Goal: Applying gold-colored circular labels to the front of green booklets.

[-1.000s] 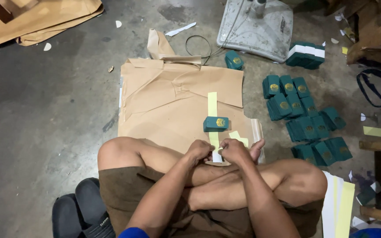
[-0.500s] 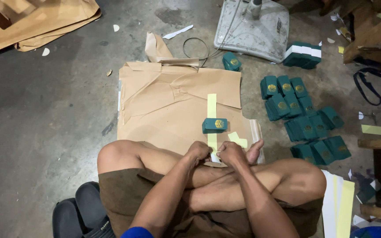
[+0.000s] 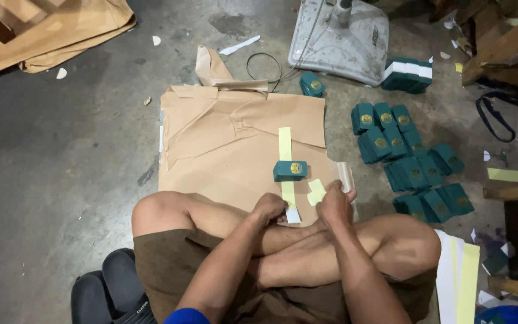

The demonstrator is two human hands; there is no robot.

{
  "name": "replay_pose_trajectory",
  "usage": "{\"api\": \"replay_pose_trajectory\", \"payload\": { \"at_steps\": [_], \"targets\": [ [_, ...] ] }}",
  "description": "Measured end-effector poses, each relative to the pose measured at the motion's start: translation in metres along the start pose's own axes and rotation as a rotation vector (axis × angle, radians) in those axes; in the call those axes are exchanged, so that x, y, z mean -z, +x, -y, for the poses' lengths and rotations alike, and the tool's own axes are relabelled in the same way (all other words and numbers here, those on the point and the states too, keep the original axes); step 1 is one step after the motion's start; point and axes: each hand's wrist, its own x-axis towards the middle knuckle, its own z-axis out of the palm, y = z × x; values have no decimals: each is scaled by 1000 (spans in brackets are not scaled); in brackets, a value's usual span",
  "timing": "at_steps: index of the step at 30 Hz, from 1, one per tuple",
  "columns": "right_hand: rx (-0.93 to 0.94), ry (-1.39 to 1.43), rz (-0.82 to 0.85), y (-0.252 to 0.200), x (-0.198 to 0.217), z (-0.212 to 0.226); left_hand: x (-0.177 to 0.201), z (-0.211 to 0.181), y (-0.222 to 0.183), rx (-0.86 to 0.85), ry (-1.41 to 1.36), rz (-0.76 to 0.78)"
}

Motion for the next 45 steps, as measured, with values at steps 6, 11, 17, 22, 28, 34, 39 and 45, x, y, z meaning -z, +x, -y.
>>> {"api": "replay_pose_trajectory", "payload": {
  "at_steps": [6,11,17,22,28,34,39,45],
  "targets": [
    [190,-29,11,39,10,-13,3,-6,-18,-137,374,-133],
    [110,483,277,69,19,-4,-1,-67,-97,-176,569,-408],
    [591,381,175,34,58,39,10,-106,-103,-930,704,-403],
    [772,332,78,43,45,34,20,-126,-94,-953,759,-256],
    [678,346,118,43,45,36,22,-126,-96,-880,648,-283],
    [721,339,87,45,41,35,22,-129,-100,-912,591,-259],
    [668,335,109,44,39,36,21,-130,-100,-875,590,-259],
    [640,299,122,51,30,31,24,-120,-89,-882,586,-269]
  ]
}}
